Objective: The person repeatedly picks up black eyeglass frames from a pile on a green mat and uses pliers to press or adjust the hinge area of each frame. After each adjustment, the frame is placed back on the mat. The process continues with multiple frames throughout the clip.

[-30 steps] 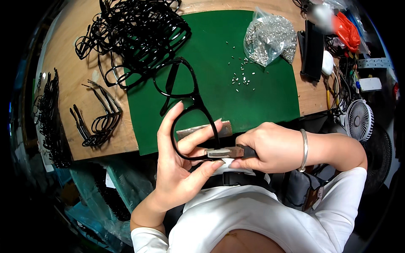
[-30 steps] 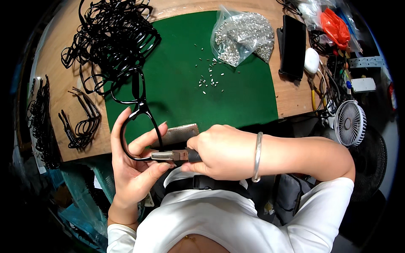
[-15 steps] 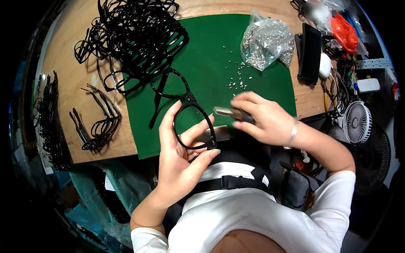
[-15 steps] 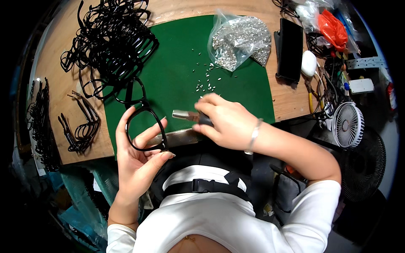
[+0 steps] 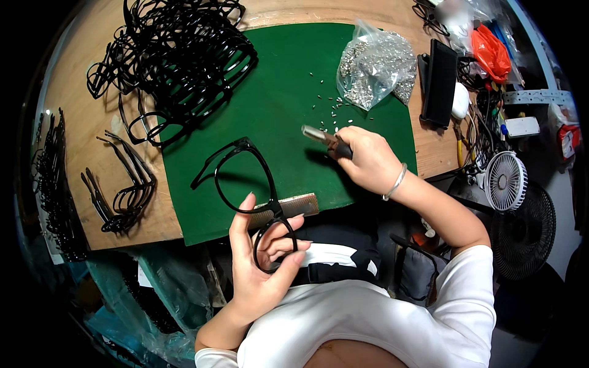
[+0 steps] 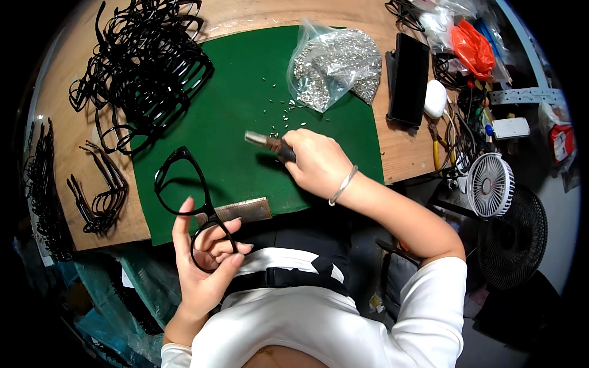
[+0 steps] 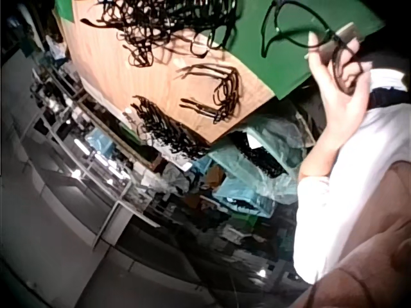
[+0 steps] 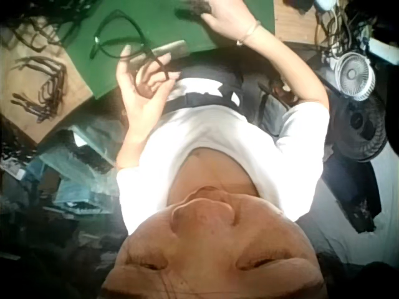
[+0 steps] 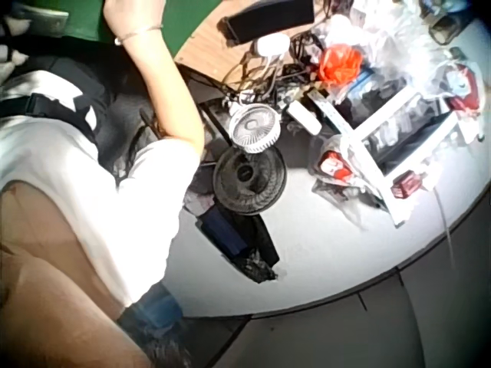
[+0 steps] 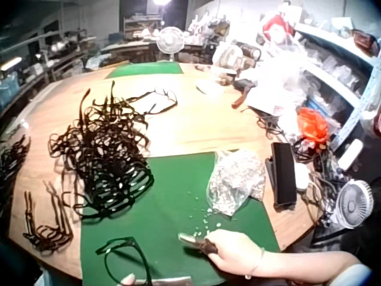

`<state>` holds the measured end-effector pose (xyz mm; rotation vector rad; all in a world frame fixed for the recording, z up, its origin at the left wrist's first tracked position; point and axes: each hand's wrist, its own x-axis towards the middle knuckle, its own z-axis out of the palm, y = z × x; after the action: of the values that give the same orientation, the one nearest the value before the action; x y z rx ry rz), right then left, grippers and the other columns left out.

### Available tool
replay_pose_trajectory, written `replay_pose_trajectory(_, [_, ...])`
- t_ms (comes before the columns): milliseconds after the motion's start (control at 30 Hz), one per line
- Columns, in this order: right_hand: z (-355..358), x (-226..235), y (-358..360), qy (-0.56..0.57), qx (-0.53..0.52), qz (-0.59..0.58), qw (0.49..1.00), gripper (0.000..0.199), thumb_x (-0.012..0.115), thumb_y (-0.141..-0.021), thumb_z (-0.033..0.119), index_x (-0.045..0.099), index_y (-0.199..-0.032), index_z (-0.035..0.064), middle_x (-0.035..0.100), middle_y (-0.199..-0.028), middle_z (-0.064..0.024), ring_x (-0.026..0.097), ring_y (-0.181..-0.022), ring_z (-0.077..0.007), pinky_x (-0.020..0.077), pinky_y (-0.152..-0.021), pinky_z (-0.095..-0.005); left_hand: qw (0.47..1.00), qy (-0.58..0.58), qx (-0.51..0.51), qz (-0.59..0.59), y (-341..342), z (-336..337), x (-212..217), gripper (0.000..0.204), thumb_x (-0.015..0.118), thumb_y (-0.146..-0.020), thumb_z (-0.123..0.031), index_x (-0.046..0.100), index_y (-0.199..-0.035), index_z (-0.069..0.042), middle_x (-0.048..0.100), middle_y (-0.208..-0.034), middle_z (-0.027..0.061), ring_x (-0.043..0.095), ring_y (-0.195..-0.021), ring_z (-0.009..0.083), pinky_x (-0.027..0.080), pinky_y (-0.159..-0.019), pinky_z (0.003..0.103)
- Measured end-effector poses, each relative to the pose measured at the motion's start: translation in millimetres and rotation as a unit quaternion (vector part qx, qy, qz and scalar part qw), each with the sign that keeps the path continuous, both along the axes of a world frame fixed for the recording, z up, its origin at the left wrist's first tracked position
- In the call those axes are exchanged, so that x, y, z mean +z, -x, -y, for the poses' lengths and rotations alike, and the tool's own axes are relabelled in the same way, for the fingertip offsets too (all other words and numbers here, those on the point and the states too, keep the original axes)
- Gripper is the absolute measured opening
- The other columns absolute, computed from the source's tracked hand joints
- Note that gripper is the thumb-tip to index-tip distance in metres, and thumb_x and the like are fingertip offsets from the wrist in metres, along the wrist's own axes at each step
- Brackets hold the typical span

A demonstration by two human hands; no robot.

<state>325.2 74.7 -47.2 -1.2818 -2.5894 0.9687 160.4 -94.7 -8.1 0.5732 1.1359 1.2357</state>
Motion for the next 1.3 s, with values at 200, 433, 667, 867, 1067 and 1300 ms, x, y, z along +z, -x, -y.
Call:
replay_pose_trajectory(200, [8, -8, 6, -0.076, 0.050, 0.026, 0.996, 0.019, 0.062, -0.066, 0.006, 0.051, -0.082, 0.0030, 0.053, -0.077, -0.0114, 0.054, -0.075, -0.0291, 0.0416, -0.065, -0.0379, 0.976, 0.025, -0.062, 0.206, 15, 2, -5, 0.043, 0.053, -0.077, 0.006, 0.032, -0.113, -0.004, 0.048, -0.111, 0.0175, 0.053, -0.097, 0.0195, 0.041, -0.087, 0.032])
replay_pose_trajectory(433, [25, 17, 10, -0.090, 0.044, -0.026, 0.995, 0.023, 0.061, -0.064, 0.003, 0.050, -0.084, 0.0032, 0.051, -0.076, -0.0097, 0.051, -0.075, -0.0273, 0.0386, -0.066, -0.0372, 1.000, 0.015, -0.006, -0.014, -4, -1, -7, 0.026, 0.046, -0.086, -0.002, 0.034, -0.109, 0.002, 0.056, -0.094, 0.0139, 0.059, -0.077, 0.0130, 0.047, -0.069, 0.024])
replay_pose_trajectory(667, [64, 36, 34, 0.243, -0.113, -0.329, 0.906, 0.014, 0.060, -0.080, 0.010, 0.051, -0.083, -0.0005, 0.054, -0.069, -0.0066, 0.055, -0.057, -0.0125, 0.0448, -0.051, -0.0247, 0.993, -0.064, 0.052, -0.090, -29, -8, -8, 0.051, 0.049, -0.078, 0.012, 0.026, -0.122, 0.002, 0.053, -0.102, 0.0180, 0.060, -0.082, 0.0178, 0.049, -0.072, 0.025])
replay_pose_trajectory(867, [53, 45, 32, 0.534, -0.190, -0.344, 0.749, 0.019, 0.060, -0.082, 0.018, 0.048, -0.081, 0.0025, 0.052, -0.064, -0.0009, 0.047, -0.052, -0.0047, 0.0395, -0.044, -0.0186, 0.999, -0.015, -0.010, -0.028, -22, -11, -2, 0.053, 0.048, -0.077, 0.014, 0.026, -0.122, -0.001, 0.053, -0.100, 0.0183, 0.061, -0.078, 0.0185, 0.050, -0.069, 0.026])
replay_pose_trajectory(1067, [42, 67, 31, 0.595, -0.161, -0.285, 0.734, 0.018, 0.059, -0.082, 0.020, 0.050, -0.079, 0.0045, 0.050, -0.063, 0.0005, 0.045, -0.055, -0.0051, 0.0366, -0.048, -0.0193, 0.988, 0.012, -0.096, 0.121, 5, -13, 14, 0.051, 0.046, -0.081, 0.009, 0.023, -0.125, -0.002, 0.051, -0.105, 0.0177, 0.059, -0.080, 0.0149, 0.048, -0.072, 0.025])
replay_pose_trajectory(1300, [45, 70, 32, 0.640, -0.182, -0.281, 0.691, 0.018, 0.060, -0.082, 0.022, 0.050, -0.081, 0.0071, 0.049, -0.064, 0.0037, 0.040, -0.054, -0.0030, 0.0299, -0.046, -0.0172, 0.989, 0.031, -0.067, 0.129, 2, -12, 25, 0.055, 0.048, -0.076, 0.014, 0.026, -0.124, -0.002, 0.053, -0.100, 0.0195, 0.060, -0.077, 0.0191, 0.052, -0.069, 0.028])
